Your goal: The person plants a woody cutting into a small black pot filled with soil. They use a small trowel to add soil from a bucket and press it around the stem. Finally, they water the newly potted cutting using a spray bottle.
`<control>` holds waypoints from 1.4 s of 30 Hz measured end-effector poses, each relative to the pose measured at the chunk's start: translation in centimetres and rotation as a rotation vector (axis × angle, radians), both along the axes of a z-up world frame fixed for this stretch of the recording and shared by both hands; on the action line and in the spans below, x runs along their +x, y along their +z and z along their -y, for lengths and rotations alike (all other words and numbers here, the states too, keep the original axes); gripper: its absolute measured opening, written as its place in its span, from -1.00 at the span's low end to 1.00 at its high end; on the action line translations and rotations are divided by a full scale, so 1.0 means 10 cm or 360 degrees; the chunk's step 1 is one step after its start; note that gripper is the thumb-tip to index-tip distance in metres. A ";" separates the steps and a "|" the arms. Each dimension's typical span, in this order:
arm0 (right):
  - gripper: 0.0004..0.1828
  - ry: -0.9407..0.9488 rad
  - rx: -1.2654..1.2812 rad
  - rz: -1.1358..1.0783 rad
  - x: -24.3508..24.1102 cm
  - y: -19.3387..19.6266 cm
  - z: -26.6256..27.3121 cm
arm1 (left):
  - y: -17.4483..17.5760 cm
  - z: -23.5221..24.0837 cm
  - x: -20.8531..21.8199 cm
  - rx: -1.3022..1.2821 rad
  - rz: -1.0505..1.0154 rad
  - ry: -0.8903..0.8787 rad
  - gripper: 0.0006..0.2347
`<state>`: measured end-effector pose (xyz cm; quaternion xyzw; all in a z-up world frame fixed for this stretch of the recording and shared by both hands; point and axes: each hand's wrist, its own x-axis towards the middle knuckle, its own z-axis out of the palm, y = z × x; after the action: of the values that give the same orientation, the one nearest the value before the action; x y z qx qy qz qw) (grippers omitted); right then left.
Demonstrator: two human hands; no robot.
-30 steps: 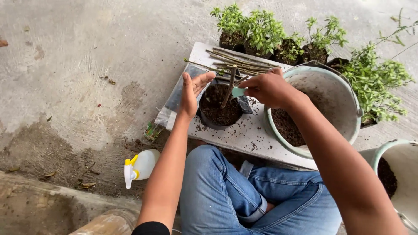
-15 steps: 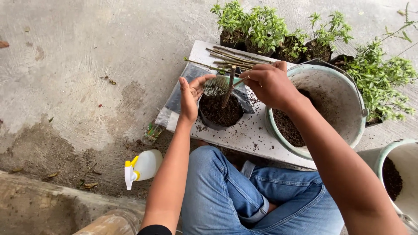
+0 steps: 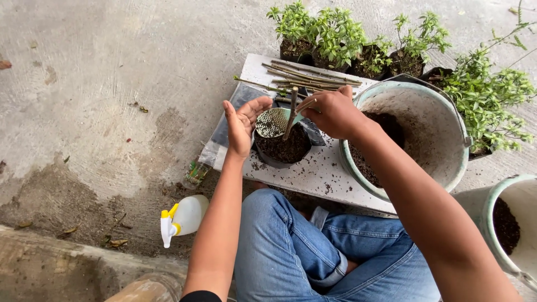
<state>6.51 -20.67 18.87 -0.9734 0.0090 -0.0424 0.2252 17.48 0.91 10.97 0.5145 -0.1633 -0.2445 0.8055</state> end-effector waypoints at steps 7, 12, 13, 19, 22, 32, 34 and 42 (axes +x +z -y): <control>-0.90 -0.0085 0.0026 -0.0026 -0.03 0.03 0.08 | 0.01 -0.02 0.03 0.0045 0.0019 -0.0001 -0.03; -0.90 -0.0070 0.0082 0.0050 -0.06 -0.01 0.12 | 0.04 -0.02 0.00 0.0144 -0.0013 -0.0036 -0.04; -0.90 -0.0065 0.0072 0.0065 -0.02 -0.05 0.21 | 0.05 -0.01 0.01 0.0133 0.0001 -0.0031 -0.04; -0.93 -0.0003 0.0108 0.0060 -0.07 0.03 0.17 | 0.00 0.01 0.03 0.0125 -0.0035 -0.0076 -0.04; -0.91 -0.0083 0.0130 0.0003 -0.05 0.00 0.16 | 0.00 0.04 0.04 0.0088 -0.0027 -0.0070 -0.03; -0.91 -0.0134 0.0008 -0.0031 -0.09 -0.09 0.11 | -0.03 0.00 0.00 0.0093 -0.0034 -0.0065 -0.03; -0.91 -0.0143 0.0028 0.0034 -0.07 -0.07 0.13 | 0.02 0.04 0.04 0.0089 0.0013 -0.0061 -0.03; -0.89 -0.0359 -0.0419 0.0123 -0.24 0.28 0.07 | 0.06 -0.01 -0.05 0.0120 0.0053 0.0014 -0.06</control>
<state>4.12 -21.40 21.65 -0.9849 0.1038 -0.1057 0.0897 16.95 1.03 11.60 0.5492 -0.1650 -0.2385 0.7838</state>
